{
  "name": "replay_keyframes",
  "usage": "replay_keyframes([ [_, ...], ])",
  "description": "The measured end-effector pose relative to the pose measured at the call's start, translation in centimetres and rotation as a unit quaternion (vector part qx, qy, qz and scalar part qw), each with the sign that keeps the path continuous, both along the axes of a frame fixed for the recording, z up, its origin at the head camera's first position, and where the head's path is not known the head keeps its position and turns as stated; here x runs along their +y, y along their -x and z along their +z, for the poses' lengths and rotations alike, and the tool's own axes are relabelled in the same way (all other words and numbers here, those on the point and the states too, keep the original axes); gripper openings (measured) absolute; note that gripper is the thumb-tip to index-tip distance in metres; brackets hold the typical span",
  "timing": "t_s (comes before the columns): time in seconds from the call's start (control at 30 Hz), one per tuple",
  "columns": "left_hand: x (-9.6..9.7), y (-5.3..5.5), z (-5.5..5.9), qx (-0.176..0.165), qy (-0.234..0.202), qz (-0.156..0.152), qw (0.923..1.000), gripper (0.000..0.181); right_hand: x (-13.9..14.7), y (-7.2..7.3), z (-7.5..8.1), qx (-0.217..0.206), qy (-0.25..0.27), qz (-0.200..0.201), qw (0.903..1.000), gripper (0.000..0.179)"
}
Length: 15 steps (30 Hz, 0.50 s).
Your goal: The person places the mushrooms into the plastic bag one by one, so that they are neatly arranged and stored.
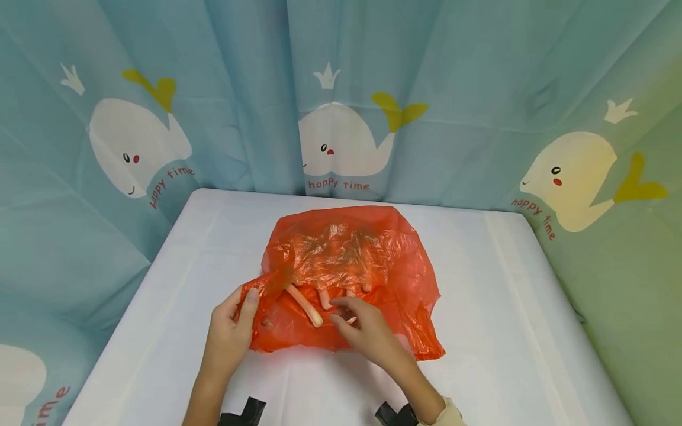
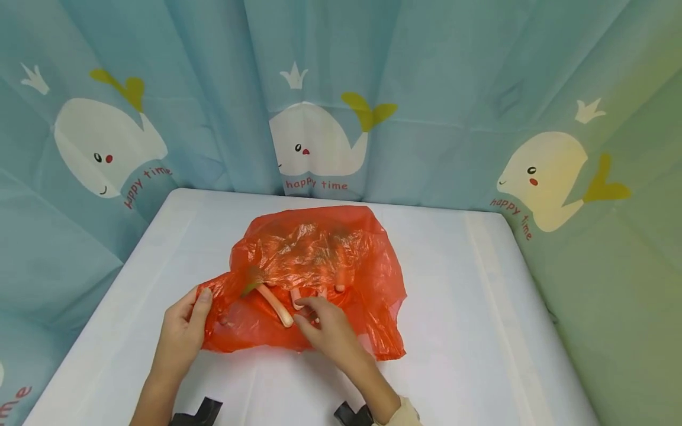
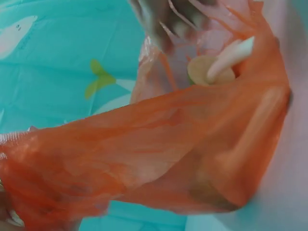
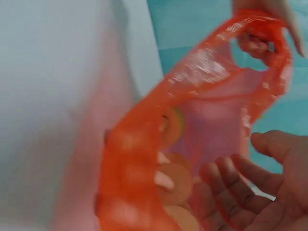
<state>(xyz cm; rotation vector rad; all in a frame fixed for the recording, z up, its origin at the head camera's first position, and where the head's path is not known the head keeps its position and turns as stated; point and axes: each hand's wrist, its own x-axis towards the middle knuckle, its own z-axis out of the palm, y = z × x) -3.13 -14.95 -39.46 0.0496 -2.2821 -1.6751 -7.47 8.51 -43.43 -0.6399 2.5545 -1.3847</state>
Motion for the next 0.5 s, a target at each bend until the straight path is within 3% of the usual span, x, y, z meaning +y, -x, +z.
replay_keyframes([
  [0.1, -0.4, -0.1, -0.1, -0.020, 0.009, 0.029, 0.9993, 0.029, 1.5, -0.9, 1.0, -0.005, 0.019, -0.013, 0.9997, 0.025],
  [0.2, -0.7, -0.2, -0.3, -0.063, 0.025, 0.069, 0.9953, 0.039, 3.2, -2.1, 2.3, 0.001, 0.029, -0.034, 0.9990, 0.023],
  [0.37, -1.4, -0.3, -1.0, -0.120, 0.018, 0.125, 0.9846, 0.045, 6.3, -3.7, 4.0, 0.059, 0.046, -0.057, 0.9956, 0.023],
  [0.43, -1.9, -0.2, -1.7, -0.122, 0.002, 0.136, 0.9832, 0.043, 7.6, -4.1, 4.3, 0.091, 0.044, -0.066, 0.9927, 0.024],
  [0.5, -2.9, 0.1, -3.4, -0.109, -0.012, 0.141, 0.9838, 0.038, 9.0, -4.4, 4.5, 0.131, 0.037, -0.072, 0.9882, 0.028],
])
